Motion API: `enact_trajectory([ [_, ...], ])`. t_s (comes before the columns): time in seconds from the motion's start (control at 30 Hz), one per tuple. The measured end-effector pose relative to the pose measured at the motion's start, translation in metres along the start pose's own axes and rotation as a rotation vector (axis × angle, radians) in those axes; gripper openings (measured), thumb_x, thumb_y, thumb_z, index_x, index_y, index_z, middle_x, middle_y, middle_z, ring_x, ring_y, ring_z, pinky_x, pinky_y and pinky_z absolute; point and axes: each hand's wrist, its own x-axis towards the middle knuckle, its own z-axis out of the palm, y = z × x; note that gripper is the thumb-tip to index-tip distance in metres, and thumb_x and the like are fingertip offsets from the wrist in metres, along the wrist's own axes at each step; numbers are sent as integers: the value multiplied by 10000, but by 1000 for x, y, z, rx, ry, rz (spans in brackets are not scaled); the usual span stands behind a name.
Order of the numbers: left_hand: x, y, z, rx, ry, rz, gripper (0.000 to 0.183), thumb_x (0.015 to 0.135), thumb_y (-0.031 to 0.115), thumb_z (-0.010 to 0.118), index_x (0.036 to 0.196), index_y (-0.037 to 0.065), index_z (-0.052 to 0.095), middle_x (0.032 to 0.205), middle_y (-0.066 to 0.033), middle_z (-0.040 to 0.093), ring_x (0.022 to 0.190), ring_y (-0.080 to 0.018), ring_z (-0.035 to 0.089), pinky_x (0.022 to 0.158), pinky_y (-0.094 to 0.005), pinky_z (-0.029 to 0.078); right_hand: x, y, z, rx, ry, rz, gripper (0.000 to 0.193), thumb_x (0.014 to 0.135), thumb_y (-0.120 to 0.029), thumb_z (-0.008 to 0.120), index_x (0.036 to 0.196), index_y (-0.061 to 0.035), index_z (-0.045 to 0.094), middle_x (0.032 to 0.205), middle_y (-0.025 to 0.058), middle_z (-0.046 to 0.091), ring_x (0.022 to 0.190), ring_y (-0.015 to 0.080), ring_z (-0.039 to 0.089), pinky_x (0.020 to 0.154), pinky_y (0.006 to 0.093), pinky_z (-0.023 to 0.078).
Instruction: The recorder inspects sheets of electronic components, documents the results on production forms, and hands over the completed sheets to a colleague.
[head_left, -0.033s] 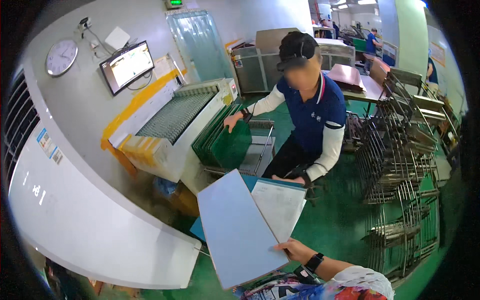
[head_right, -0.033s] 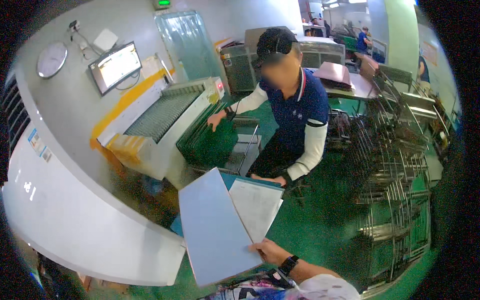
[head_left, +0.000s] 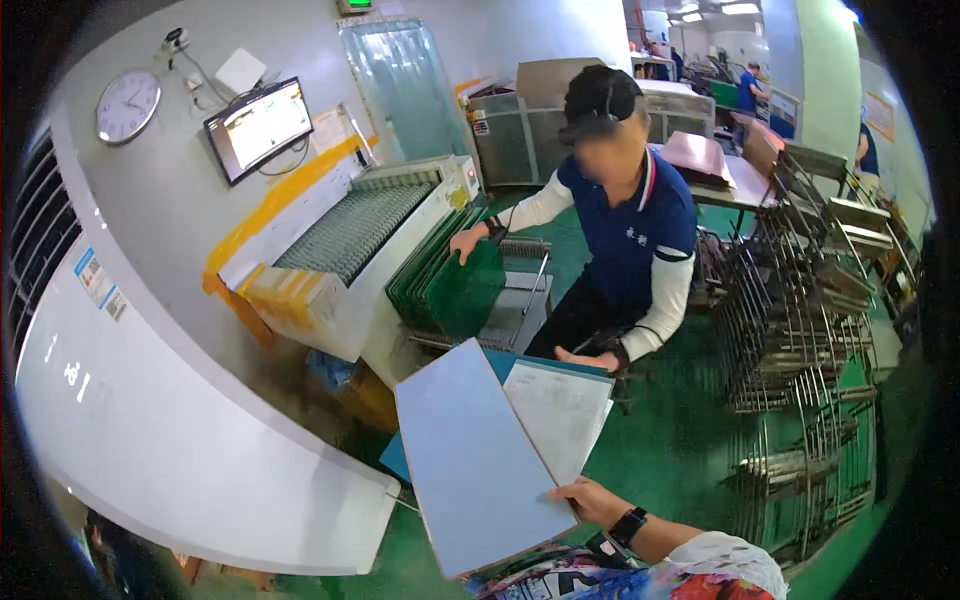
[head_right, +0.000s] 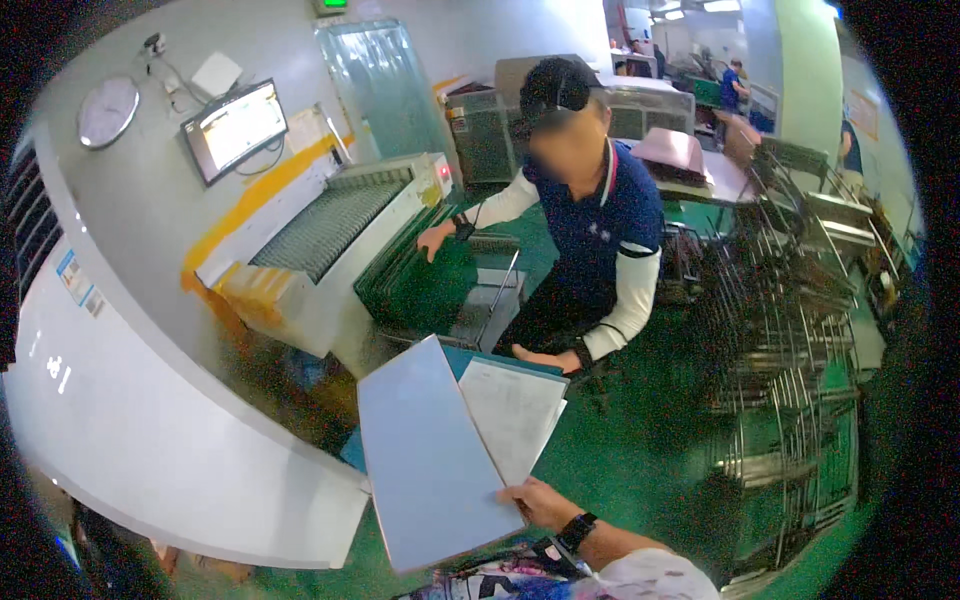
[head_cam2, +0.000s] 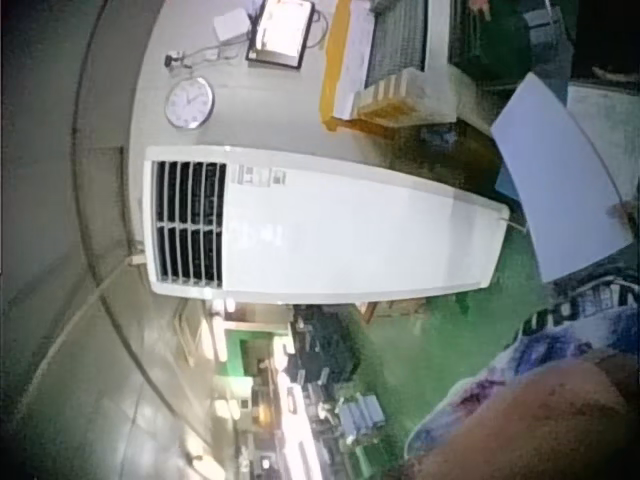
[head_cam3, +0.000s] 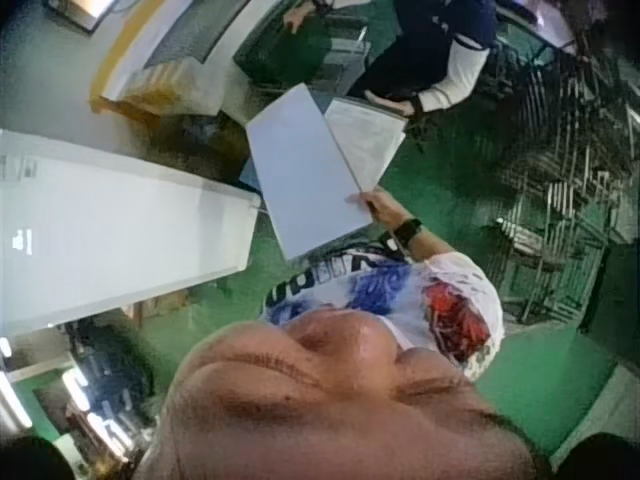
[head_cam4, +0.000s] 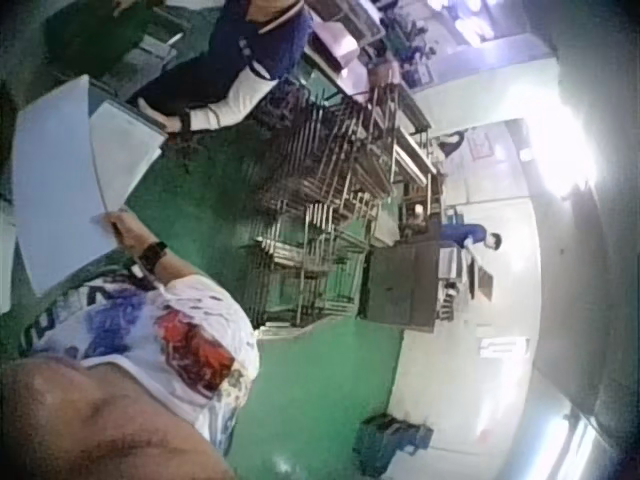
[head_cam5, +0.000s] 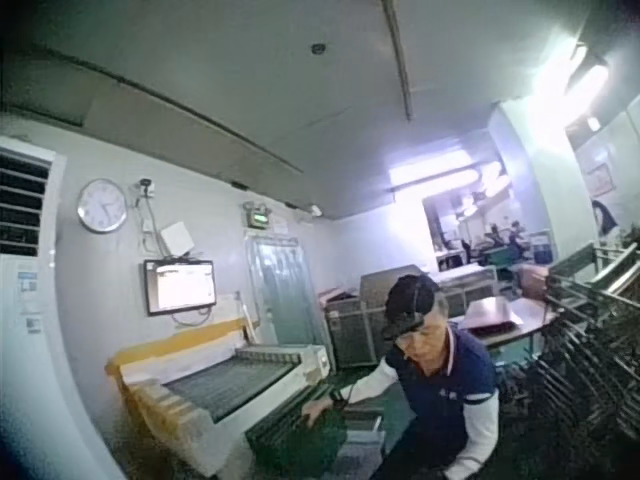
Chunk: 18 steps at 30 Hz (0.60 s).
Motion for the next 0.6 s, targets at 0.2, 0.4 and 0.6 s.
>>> enact_trajectory([
  [0.2, -2, -3, -10, -30, 11, -22, 610, 928, 569, 365, 1192, 36, 499, 1137, -149, 575, 940, -296, 575, 858, -440, 440, 2, -3, 6, 19, 52, -34, 371, 817, -13, 622, 1163, 80, 526, 1093, 153, 621, 969, 252, 619, 861, 363, 506],
  [0.4, -3, 4, -5, -25, 3, -21, 613, 928, 573, 359, 1193, 38, 500, 1143, -147, 574, 941, -295, 574, 860, -442, 438, 5, -9, 5, -3, 23, -56, 367, 824, -36, 621, 1162, 68, 525, 1072, 147, 626, 937, 239, 624, 848, 355, 507],
  [0.6, -7, 4, -7, -34, 15, -23, 617, 928, 576, 352, 1194, 39, 501, 1150, -144, 573, 943, -295, 573, 861, -445, 436, 6, -23, 13, 9, 52, -118, 375, 837, -38, 602, 1186, 61, 507, 1053, 138, 626, 923, 232, 627, 802, 340, 524],
])
